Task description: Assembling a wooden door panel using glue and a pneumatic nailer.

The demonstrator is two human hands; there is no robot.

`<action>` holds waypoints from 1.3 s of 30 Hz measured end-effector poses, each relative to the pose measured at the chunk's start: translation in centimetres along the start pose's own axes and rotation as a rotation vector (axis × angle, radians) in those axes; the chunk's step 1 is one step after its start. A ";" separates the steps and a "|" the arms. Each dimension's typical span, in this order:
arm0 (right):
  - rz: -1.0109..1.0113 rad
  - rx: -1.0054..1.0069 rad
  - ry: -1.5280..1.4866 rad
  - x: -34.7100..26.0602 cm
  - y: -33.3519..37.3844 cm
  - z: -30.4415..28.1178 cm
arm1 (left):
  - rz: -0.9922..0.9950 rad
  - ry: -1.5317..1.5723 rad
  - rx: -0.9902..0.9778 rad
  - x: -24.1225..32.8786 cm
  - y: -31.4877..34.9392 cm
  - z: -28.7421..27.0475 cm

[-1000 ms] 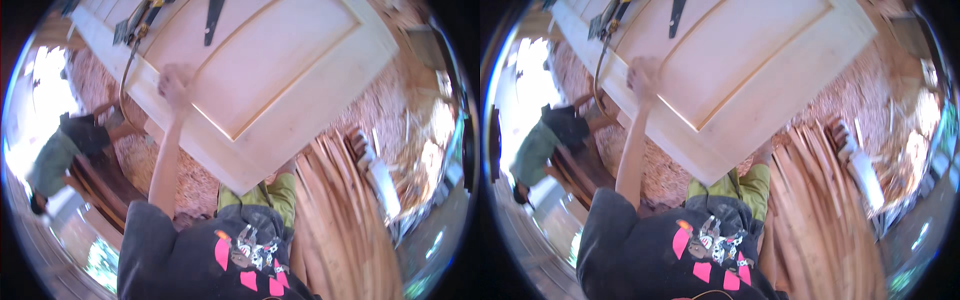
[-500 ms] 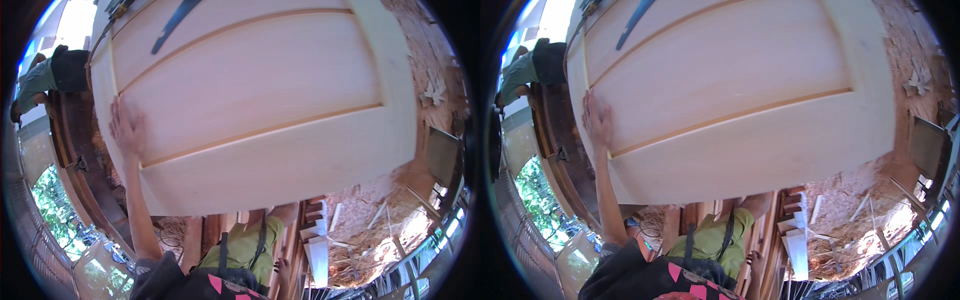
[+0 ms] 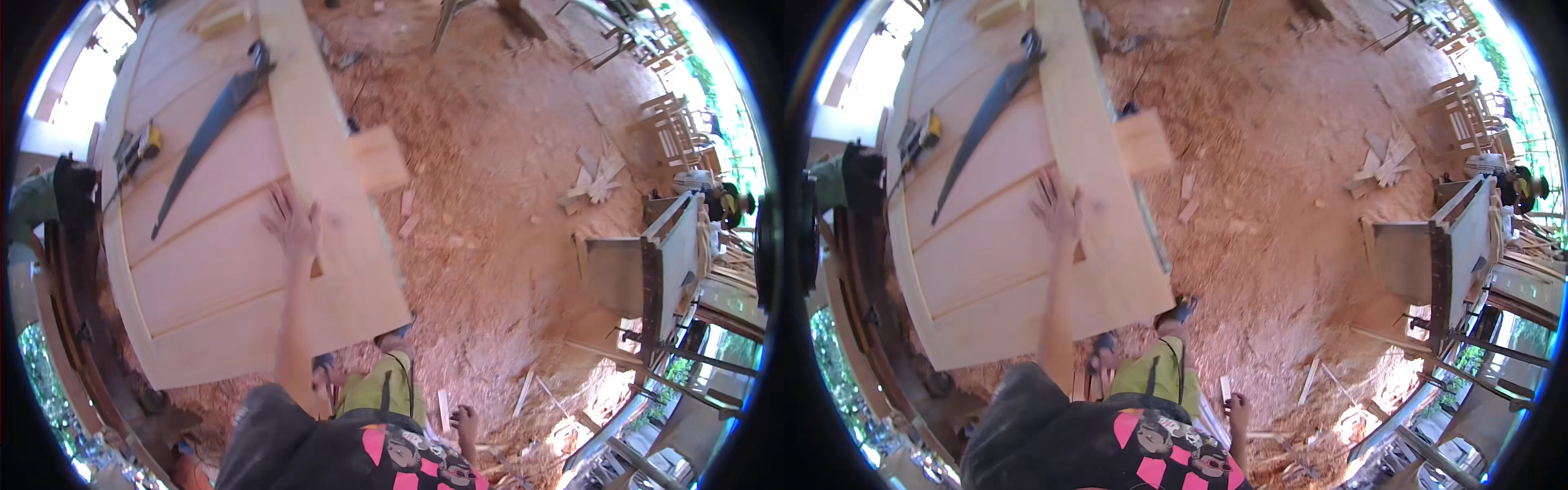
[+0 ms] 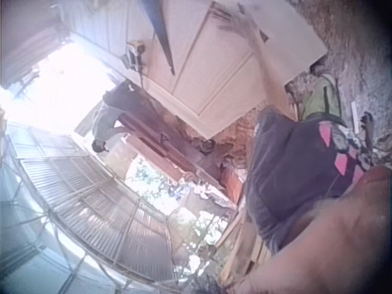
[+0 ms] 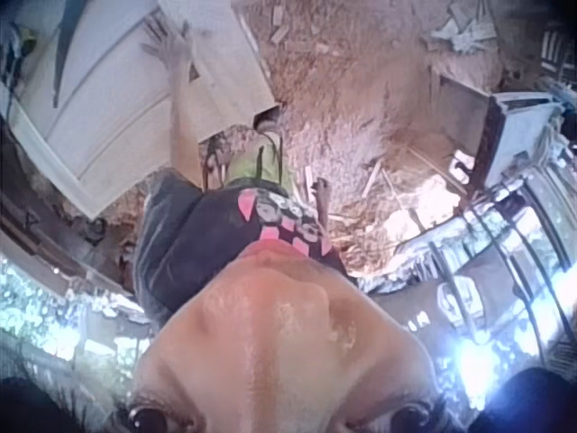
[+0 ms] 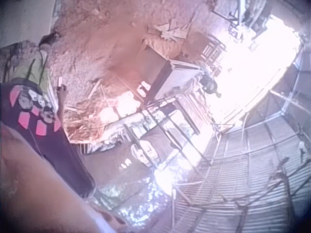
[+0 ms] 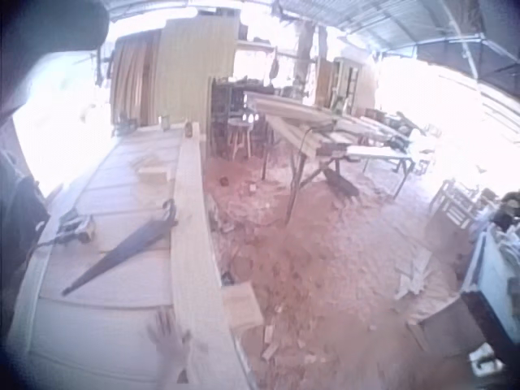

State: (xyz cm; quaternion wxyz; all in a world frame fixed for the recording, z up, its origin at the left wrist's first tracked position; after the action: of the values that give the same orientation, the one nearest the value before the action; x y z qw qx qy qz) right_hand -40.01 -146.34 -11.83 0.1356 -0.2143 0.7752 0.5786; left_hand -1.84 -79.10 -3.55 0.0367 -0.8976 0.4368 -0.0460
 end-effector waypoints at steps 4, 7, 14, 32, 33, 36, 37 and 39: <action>0.130 -0.017 0.058 -4.3 -4.5 -9.0 | 0.176 0.549 -0.179 0.7 3.5 4.5; 0.262 0.048 0.042 -5.6 -5.9 -14.6 | 0.065 0.907 -0.687 6.2 6.6 -2.1; -0.159 -0.447 0.495 -22.2 -22.0 -14.5 | -0.328 0.613 -0.534 1.0 15.7 -5.9; -0.518 -0.320 0.298 -94.0 -46.5 2.2 | -0.950 0.611 -0.376 17.8 9.0 -5.1; -0.513 -0.448 0.522 -94.5 -47.0 5.2 | -0.939 0.486 -0.144 17.2 6.9 -6.1; -0.466 -0.635 0.649 -95.7 -51.2 14.2 | -1.128 0.350 -0.112 19.6 -3.9 -8.4; -0.446 -0.677 0.792 -96.6 -50.6 17.3 | -1.136 0.354 -0.109 19.6 -7.2 -8.5; -0.424 -0.691 0.930 -99.5 -51.5 21.0 | -1.074 0.369 -0.007 19.1 -16.1 -8.6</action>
State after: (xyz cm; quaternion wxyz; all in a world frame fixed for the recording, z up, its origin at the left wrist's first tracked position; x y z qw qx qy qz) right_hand 71.12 -121.08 -15.61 -0.1819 -0.6250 0.4613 0.6029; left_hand 21.46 -84.41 7.63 -0.0717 -0.9710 -0.0818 -0.2129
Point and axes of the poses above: each hand's wrist, its own y-axis away from the middle knuckle, its own z-axis out of the palm, x = y × z, the point moved 8 cm from there along -y, towards the middle knuckle, and after that the axes turned 8 degrees about -x, right-handed, at the moved point
